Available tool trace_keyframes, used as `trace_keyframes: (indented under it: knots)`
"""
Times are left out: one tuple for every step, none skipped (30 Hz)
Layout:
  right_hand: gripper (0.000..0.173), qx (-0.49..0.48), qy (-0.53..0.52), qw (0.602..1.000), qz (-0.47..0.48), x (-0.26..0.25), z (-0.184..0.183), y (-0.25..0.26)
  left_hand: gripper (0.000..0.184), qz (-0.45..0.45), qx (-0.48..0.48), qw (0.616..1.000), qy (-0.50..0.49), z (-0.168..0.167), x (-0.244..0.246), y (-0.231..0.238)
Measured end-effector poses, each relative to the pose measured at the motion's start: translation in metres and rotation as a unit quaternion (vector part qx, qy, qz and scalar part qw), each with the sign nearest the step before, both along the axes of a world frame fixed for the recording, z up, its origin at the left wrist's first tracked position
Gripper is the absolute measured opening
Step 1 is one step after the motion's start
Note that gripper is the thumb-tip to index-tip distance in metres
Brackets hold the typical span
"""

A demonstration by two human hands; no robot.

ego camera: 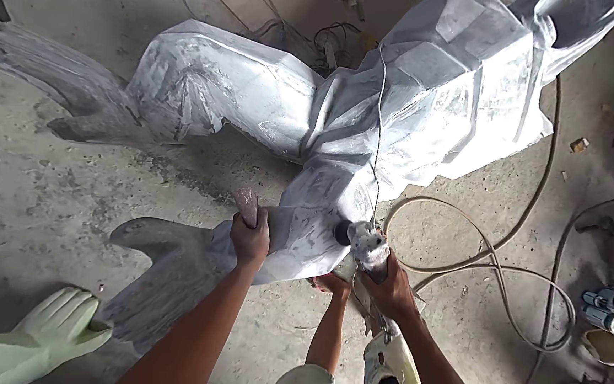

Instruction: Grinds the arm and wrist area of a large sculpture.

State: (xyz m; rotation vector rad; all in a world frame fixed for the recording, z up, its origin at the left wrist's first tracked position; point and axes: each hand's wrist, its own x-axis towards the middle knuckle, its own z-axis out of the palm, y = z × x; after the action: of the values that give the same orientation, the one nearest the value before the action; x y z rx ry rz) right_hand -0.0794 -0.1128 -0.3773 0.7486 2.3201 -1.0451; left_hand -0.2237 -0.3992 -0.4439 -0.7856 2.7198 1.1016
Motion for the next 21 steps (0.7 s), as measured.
trace_keyframes:
  knots:
    - [0.080, -0.003, -0.016, 1.000, 0.007, -0.014, 0.002, 0.002, 0.041, 0.001, 0.004, 1.000, 0.000, 0.000, 0.001, 0.000]
    - [0.080, 0.001, -0.025, 1.000, 0.016, -0.026, 0.001, 0.004, 0.040, 0.003, 0.007, 1.000, 0.004, 0.000, 0.001, 0.000]
    - [0.080, 0.003, -0.030, 0.999, 0.024, -0.030, 0.001, 0.006, 0.039, 0.006, 0.007, 1.000, 0.007, -0.001, 0.000, 0.000]
    - [0.082, 0.005, -0.032, 0.999, 0.026, -0.028, 0.000, 0.009, 0.039, 0.008, 0.007, 1.000, 0.008, -0.001, 0.000, -0.001]
    - [0.084, 0.008, -0.030, 0.999, 0.022, -0.020, -0.001, 0.013, 0.039, 0.009, 0.007, 1.000, 0.009, -0.001, -0.001, -0.001]
    - [0.087, 0.009, -0.026, 0.999, 0.016, -0.009, -0.002, 0.016, 0.039, 0.010, 0.008, 1.000, 0.009, -0.002, -0.002, -0.001]
    - [0.089, 0.010, -0.024, 1.000, 0.012, 0.002, -0.002, 0.018, 0.039, 0.011, 0.009, 1.000, 0.011, -0.002, -0.003, -0.001]
    - [0.089, 0.010, -0.022, 1.000, 0.008, 0.009, -0.002, 0.019, 0.038, 0.011, 0.012, 1.000, 0.012, -0.002, -0.002, -0.001]
    - [0.088, 0.007, -0.023, 1.000, 0.006, 0.010, -0.001, 0.019, 0.038, 0.011, 0.015, 1.000, 0.011, -0.001, -0.001, 0.000]
    - [0.088, 0.003, -0.025, 1.000, 0.006, 0.006, 0.000, 0.017, 0.038, 0.011, 0.014, 1.000, 0.013, -0.001, 0.000, 0.000]
    - [0.087, -0.001, -0.026, 1.000, 0.007, -0.004, 0.001, 0.016, 0.038, 0.010, 0.014, 1.000, 0.015, -0.002, 0.001, 0.000]
    - [0.085, -0.005, -0.025, 1.000, 0.010, -0.017, 0.001, 0.013, 0.038, 0.007, 0.014, 1.000, 0.018, -0.002, 0.001, 0.001]
    - [0.083, -0.010, -0.023, 1.000, 0.016, -0.030, 0.001, 0.011, 0.037, 0.005, 0.014, 1.000, 0.020, -0.002, 0.001, 0.001]
    - [0.080, -0.013, -0.020, 0.999, 0.026, -0.039, 0.001, 0.010, 0.037, 0.003, 0.015, 1.000, 0.022, -0.002, 0.001, 0.001]
    - [0.079, -0.009, -0.018, 0.999, 0.038, -0.044, 0.002, 0.009, 0.036, 0.003, 0.016, 1.000, 0.023, -0.003, 0.001, 0.001]
    - [0.080, -0.005, -0.016, 0.999, 0.048, -0.044, 0.003, 0.009, 0.036, 0.003, 0.017, 1.000, 0.025, -0.003, 0.000, 0.000]
    - [0.082, -0.003, -0.016, 0.998, 0.053, -0.039, 0.003, 0.009, 0.035, 0.006, 0.019, 0.999, 0.027, -0.004, -0.001, 0.000]
    - [0.083, 0.001, -0.013, 0.999, 0.049, -0.030, 0.004, 0.009, 0.035, 0.008, 0.019, 0.999, 0.027, -0.004, 0.000, -0.001]
    - [0.086, 0.003, -0.012, 0.999, 0.043, -0.020, 0.004, 0.009, 0.035, 0.008, 0.018, 0.999, 0.027, -0.004, 0.000, -0.001]
    - [0.089, 0.005, -0.010, 0.999, 0.036, -0.016, 0.003, 0.010, 0.035, 0.009, 0.017, 0.999, 0.026, -0.003, 0.000, -0.001]
    - [0.090, 0.007, -0.009, 0.999, 0.032, -0.016, 0.003, 0.010, 0.035, 0.010, 0.015, 1.000, 0.024, -0.002, -0.001, -0.001]
